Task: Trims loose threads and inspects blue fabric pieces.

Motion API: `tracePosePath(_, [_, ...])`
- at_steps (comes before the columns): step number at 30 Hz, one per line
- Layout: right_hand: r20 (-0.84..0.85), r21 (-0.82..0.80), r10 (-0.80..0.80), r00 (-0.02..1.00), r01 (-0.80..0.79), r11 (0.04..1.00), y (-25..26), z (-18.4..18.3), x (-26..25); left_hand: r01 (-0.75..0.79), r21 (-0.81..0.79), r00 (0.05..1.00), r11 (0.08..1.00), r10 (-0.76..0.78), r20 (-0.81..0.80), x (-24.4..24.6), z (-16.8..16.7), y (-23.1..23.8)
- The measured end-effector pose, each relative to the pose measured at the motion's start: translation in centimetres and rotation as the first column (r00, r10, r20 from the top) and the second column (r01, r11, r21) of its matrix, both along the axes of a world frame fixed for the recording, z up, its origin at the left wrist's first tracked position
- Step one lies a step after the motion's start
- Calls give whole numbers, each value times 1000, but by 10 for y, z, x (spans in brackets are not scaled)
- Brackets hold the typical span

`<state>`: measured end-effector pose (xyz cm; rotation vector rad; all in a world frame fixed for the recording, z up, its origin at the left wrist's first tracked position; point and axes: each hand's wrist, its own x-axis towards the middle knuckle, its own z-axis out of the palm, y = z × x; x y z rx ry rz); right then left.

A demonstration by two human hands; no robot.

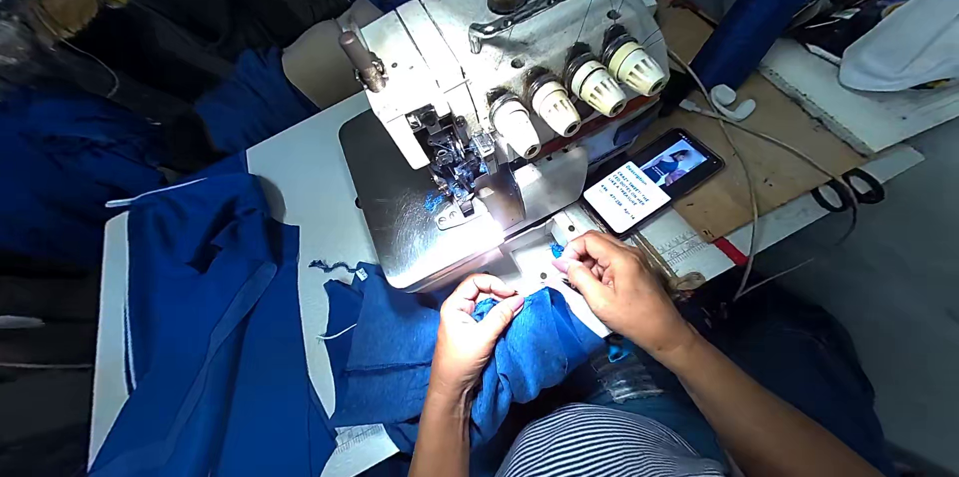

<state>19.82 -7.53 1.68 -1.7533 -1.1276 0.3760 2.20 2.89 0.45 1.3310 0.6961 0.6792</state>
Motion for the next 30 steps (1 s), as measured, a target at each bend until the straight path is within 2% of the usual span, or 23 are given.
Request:
tracePosePath(1, [96,76,1,995,-9,997,0,-2,1,0,-11,1000,1000,0,1,0,0,0])
tracePosePath(3, [153,201,120,981,-150,968,-3,-2,2,-1,-40,1000,999,1,4,0,1,0])
tracePosePath(5, [151,239,278,949,-308,921,-5,-4,-1,14,-55,1000,998,-14,-4,0,2,1])
tracePosePath(7, [181,232,353,918,-388,892,-3,-12,-3,37,-72,999,997,-37,2,0,2,2])
tracePosePath(12, [151,307,365,919,-395,866,5,-24,-5,75,-137,997,988,-70,42,0,2,3])
tracePosePath(17, [13,235,287,958,-282,930,6,-14,-4,128,-223,990,966,-112,84,0,5,5])
tracePosePath(20, [-44,188,274,961,-261,947,2,-11,-6,147,-218,988,965,-133,78,-2,5,4])
tracePosePath(25, [-88,210,265,960,-242,947,-4,2,-7,162,-171,985,972,-149,86,-4,4,3])
tracePosePath(28, [-228,224,323,918,-273,936,-10,9,-7,179,-161,980,971,-161,118,-6,3,2])
tracePosePath(30, [-347,236,396,850,-330,914,-12,14,-8,208,-138,973,968,-190,128,-10,2,4])
